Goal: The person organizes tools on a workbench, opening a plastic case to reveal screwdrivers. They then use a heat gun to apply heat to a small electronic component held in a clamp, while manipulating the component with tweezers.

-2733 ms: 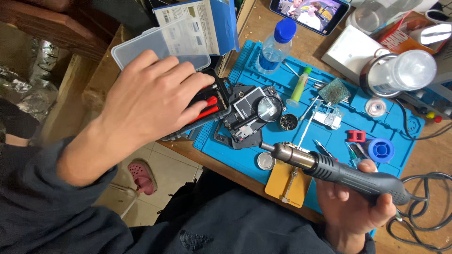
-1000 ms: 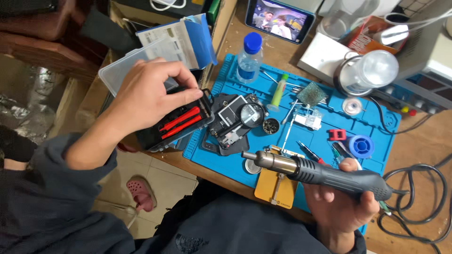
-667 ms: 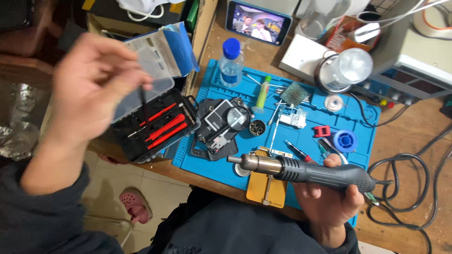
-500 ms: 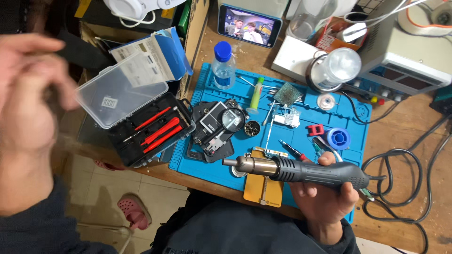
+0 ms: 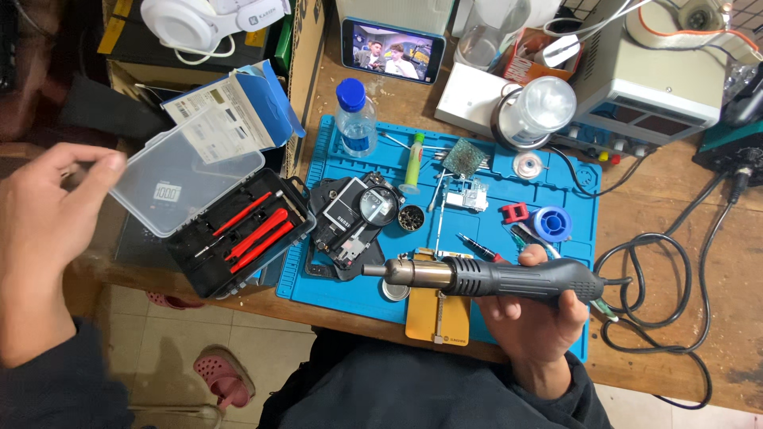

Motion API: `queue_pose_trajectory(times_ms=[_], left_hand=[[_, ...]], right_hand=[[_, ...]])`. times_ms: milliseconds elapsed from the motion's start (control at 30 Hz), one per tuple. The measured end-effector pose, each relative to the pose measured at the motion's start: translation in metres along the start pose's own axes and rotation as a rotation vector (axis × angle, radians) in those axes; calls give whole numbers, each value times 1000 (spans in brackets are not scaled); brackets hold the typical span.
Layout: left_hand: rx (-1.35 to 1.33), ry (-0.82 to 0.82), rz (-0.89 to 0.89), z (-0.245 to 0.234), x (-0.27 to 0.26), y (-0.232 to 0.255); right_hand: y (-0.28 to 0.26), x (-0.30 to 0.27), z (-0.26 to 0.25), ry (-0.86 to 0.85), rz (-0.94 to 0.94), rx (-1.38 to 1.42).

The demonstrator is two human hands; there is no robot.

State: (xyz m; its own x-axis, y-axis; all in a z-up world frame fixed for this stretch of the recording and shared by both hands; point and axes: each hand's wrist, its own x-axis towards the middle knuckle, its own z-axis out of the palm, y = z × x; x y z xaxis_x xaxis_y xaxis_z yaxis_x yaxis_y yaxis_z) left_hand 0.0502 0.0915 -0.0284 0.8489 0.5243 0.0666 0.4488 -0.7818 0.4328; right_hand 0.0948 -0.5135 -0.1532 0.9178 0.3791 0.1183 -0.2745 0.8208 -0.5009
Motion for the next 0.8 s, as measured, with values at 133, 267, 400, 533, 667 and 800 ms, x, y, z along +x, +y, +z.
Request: queue_pose_trajectory(times_ms=[133,267,400,533,667,800], left_hand=[[-9,-63,71,1,0,-2],[-24,19,167,-2,-12,-5],[-145,89,362,-7,-23,-8],[-26,207,467,-17,-53,-3],[211,288,623,-22,-91,17],[309,349,776,0,-102,22]], right_hand=[[-1,6,15,-10,-22,29],[-1,2,4,-7,-2,-1],[-1,-2,-1,-3,6,-16],[-2,12,31,-46,-13,-5],[-3,10,26,-37,-15,-58],[-3,11,33,-50,-13,-79]])
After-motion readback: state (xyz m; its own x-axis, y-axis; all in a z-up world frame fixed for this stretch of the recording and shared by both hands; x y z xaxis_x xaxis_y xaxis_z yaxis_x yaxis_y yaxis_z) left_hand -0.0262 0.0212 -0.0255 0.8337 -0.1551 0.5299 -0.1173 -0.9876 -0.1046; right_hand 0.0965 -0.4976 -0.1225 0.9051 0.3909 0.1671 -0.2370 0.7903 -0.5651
